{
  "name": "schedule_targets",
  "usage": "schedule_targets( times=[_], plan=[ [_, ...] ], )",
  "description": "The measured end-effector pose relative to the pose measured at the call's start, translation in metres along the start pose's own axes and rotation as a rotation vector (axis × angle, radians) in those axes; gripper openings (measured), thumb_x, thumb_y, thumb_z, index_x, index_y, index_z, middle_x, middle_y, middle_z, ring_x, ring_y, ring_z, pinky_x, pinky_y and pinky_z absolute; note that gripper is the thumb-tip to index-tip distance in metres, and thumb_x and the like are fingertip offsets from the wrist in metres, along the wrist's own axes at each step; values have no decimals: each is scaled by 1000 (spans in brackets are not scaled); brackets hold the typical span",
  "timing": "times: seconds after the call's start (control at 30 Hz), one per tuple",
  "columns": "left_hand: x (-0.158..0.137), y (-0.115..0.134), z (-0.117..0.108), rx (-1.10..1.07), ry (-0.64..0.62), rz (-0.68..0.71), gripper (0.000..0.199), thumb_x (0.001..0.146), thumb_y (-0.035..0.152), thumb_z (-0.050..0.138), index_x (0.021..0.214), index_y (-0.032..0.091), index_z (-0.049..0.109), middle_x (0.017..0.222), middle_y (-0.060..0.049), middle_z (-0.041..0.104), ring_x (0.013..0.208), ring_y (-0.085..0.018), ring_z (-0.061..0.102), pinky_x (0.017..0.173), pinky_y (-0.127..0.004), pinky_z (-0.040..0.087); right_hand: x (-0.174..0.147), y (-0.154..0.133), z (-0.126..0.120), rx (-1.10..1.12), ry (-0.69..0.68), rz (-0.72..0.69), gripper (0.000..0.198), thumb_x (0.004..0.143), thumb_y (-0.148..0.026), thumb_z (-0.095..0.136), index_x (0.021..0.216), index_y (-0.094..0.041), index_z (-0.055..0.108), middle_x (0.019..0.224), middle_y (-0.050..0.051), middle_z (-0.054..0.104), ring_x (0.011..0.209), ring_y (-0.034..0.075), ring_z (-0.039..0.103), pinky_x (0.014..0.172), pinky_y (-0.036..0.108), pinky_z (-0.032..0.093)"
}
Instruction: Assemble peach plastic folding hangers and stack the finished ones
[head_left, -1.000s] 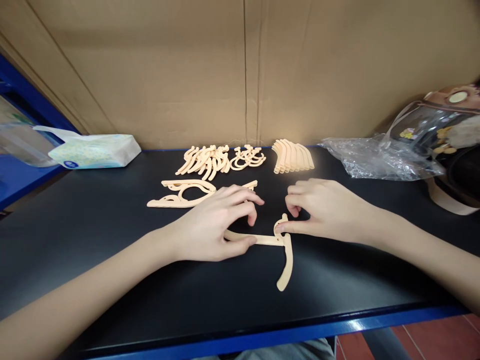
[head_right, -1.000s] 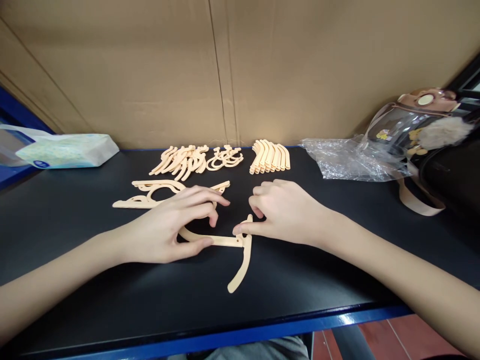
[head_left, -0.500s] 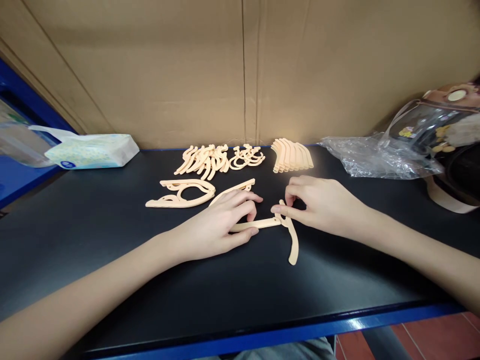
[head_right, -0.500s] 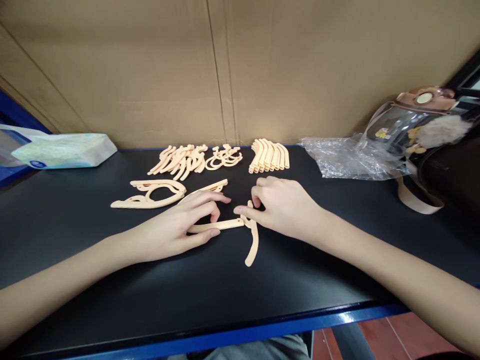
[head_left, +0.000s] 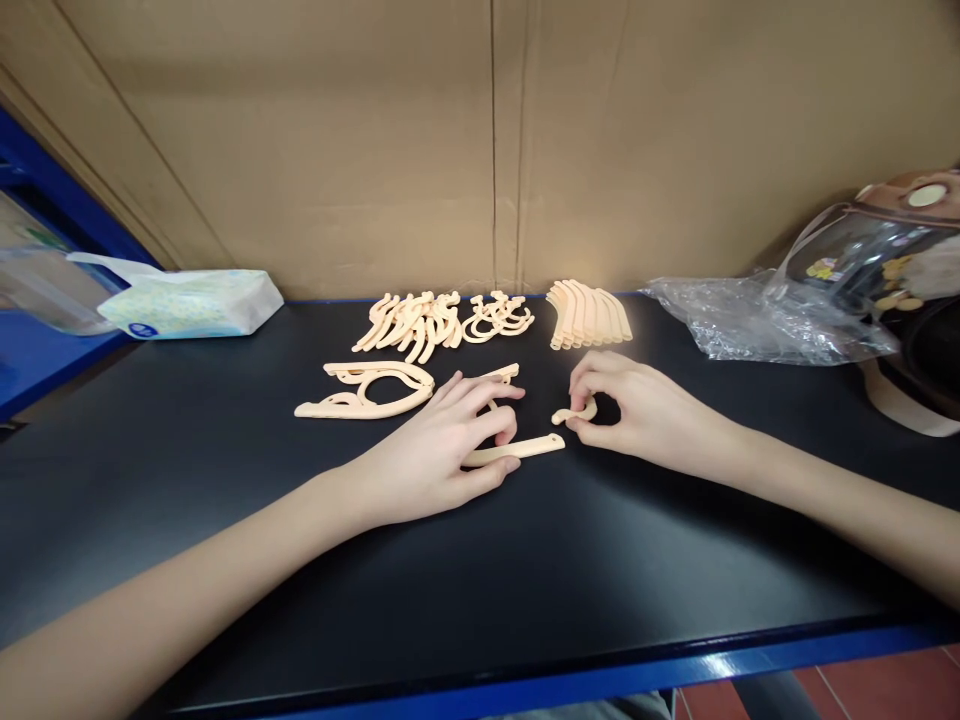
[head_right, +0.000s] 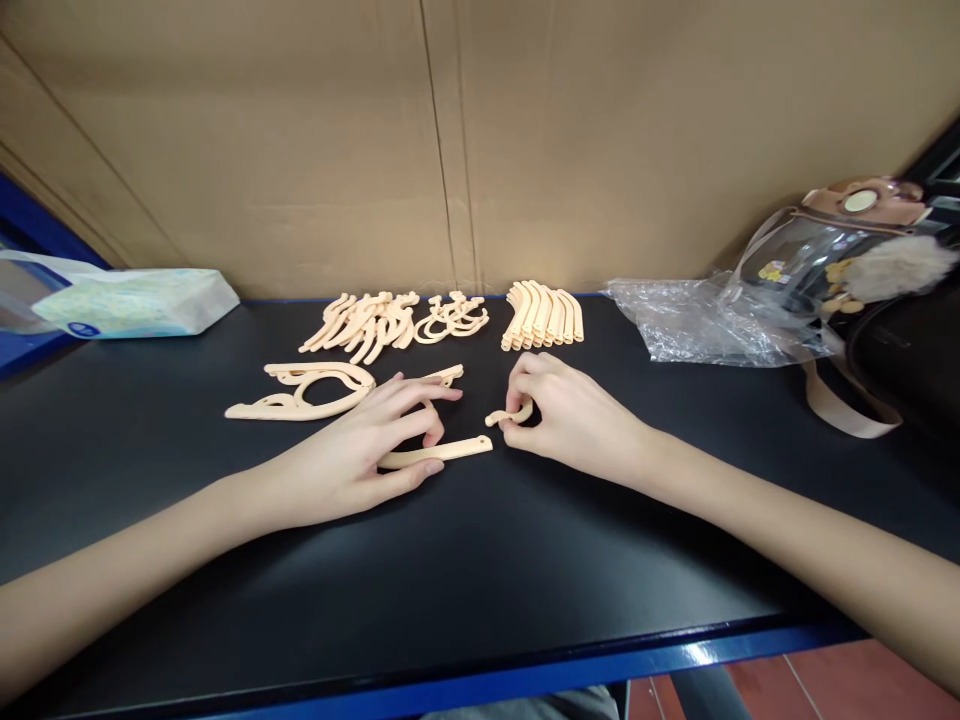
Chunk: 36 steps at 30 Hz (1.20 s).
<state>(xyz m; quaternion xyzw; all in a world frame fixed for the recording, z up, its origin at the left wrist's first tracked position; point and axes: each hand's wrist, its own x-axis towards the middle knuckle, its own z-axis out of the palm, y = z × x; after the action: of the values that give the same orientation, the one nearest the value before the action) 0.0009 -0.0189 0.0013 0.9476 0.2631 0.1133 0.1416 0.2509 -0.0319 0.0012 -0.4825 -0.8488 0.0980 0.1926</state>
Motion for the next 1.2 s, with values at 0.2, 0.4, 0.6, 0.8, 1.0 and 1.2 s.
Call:
schedule_targets(
  times=[0.2,0.4,0.6,0.8,1.0,1.2],
  plan=[
    [2,-1,0,-46,7,13,11,95,29,45,88,21,46,133,-8,48,134,-26,35,114,-53,22,-5,-1,-4,142,64,38,10,84,-25,53,77,-21,47,73,-2,55,67,13,50,65,27,40],
    [2,1,1,-115,45,21,10,98,28,40,92,21,44,116,-9,52,133,-23,36,113,-46,26,-9,-8,-13,188,-27,36,25,99,-34,35,81,-21,48,72,-3,53,62,12,47,61,26,35],
    [3,6,-1,-111,62,31,10,98,26,40,92,20,45,113,-9,52,135,-24,34,113,-50,26,-10,-11,-12,247,-154,49,33,101,-37,28,75,-22,42,65,-5,48,58,12,45,60,27,33],
    [3,3,2,-73,69,41,11,98,27,40,92,20,45,120,-11,52,134,-25,35,113,-52,27,-10,-11,-10,357,-219,80,33,99,-44,36,80,-21,52,63,-6,45,56,10,40,54,25,31],
    [2,-3,7,81,37,86,15,99,30,39,97,20,50,140,-9,43,140,-25,25,116,-55,21,-11,-11,-9,363,-272,1,30,99,-41,36,80,-21,48,63,-6,40,56,10,37,53,25,29],
    [0,-2,7,82,20,110,19,100,30,38,93,19,52,140,-8,43,140,-25,25,117,-55,18,-13,-9,-5,191,-260,-91,32,101,-42,28,79,-22,40,60,-6,38,50,11,35,50,26,25]
  ],
)
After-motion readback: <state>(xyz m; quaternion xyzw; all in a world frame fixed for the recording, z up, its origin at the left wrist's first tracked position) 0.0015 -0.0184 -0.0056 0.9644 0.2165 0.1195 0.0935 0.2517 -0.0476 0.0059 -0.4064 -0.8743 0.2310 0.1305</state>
